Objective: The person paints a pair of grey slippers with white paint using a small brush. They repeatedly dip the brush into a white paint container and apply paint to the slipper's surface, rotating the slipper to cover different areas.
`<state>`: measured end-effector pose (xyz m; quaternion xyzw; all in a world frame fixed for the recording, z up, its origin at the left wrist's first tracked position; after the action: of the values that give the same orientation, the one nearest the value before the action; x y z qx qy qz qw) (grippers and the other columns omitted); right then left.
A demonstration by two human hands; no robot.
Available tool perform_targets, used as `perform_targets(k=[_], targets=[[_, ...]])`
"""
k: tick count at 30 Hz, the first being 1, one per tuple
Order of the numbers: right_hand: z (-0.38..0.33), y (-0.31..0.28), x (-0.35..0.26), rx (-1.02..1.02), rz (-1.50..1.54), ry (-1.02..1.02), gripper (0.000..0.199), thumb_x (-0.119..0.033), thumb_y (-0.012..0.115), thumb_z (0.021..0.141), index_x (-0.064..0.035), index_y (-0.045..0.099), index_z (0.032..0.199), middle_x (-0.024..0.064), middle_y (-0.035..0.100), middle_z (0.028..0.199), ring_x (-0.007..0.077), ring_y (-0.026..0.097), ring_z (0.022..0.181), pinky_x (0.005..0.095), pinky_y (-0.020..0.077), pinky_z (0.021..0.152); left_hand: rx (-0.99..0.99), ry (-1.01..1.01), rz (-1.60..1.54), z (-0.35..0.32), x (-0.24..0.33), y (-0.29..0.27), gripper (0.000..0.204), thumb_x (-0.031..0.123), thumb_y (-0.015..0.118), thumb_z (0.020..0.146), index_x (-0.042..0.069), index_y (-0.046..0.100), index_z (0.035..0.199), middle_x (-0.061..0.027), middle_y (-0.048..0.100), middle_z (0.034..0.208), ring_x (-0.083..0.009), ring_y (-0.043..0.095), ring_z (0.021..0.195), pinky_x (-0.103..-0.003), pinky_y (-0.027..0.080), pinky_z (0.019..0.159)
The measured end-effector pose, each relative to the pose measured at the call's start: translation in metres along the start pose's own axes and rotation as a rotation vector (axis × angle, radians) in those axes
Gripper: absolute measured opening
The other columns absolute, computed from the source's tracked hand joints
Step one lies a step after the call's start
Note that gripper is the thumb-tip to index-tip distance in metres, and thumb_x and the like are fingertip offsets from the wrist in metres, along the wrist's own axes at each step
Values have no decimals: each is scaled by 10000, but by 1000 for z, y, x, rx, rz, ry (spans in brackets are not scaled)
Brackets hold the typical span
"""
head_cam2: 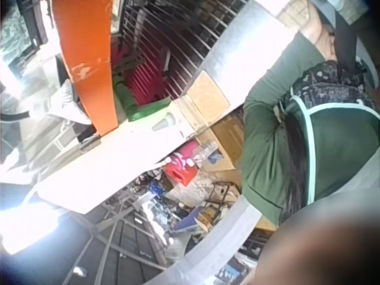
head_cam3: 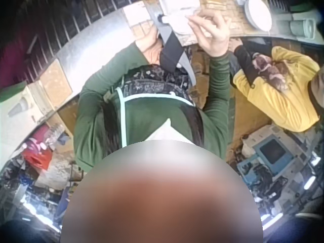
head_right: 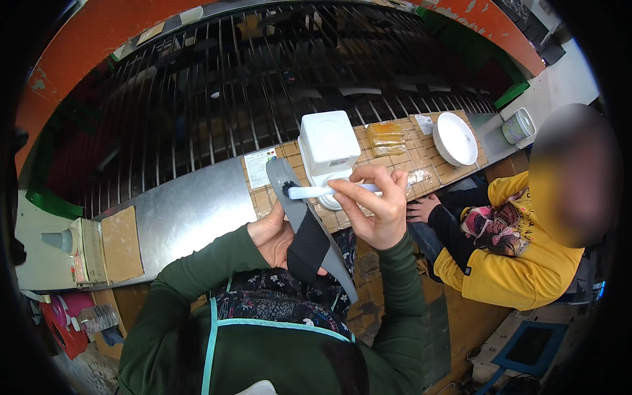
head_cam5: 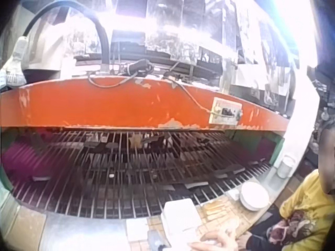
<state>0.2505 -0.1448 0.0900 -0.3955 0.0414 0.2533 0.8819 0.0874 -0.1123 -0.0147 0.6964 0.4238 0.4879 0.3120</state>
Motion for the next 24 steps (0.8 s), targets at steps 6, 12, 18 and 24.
perform_targets(k=[6, 12, 18, 24], targets=[[-8, 4, 0, 12, 0, 6, 288, -98, 791, 686, -162, 759, 965, -2, 629, 868, 128, 519, 707, 327, 267, 702, -5, 33, -5, -3, 3, 1, 1141, 896, 189, 723, 4, 301, 1426, -256, 493, 1331, -469, 537, 1183, -553, 476, 982], [-13, 7, 3, -2, 2, 17, 290, -104, 793, 687, -162, 759, 969, -4, 632, 871, 126, 514, 703, 328, 265, 701, 19, 43, -46, -2, 6, 0, 1107, 877, 192, 742, 17, 299, 1431, -246, 501, 1317, -467, 535, 1187, -574, 473, 976], [-19, 6, 4, -16, 7, 41, 272, -64, 778, 689, -140, 760, 949, 15, 626, 878, 160, 484, 742, 313, 322, 706, 16, 23, -65, 0, 4, 0, 1100, 876, 185, 743, 23, 311, 1426, -236, 508, 1307, -464, 535, 1189, -577, 476, 971], [-25, 5, 3, 1, -16, 33, 284, -126, 789, 699, -165, 759, 979, 4, 632, 866, 119, 493, 679, 328, 259, 710, 19, 37, -74, 2, 2, -1, 1105, 884, 190, 734, 22, 333, 1410, -212, 523, 1291, -434, 551, 1183, -586, 475, 968]])
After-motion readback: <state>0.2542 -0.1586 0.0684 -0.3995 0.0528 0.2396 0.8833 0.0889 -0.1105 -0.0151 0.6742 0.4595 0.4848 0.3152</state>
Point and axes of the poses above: each hand's wrist, its own z-axis towards the middle knuckle, its own y-axis out of the palm, x = y × z, the point moved 4 cm from there along z, towards the middle knuckle
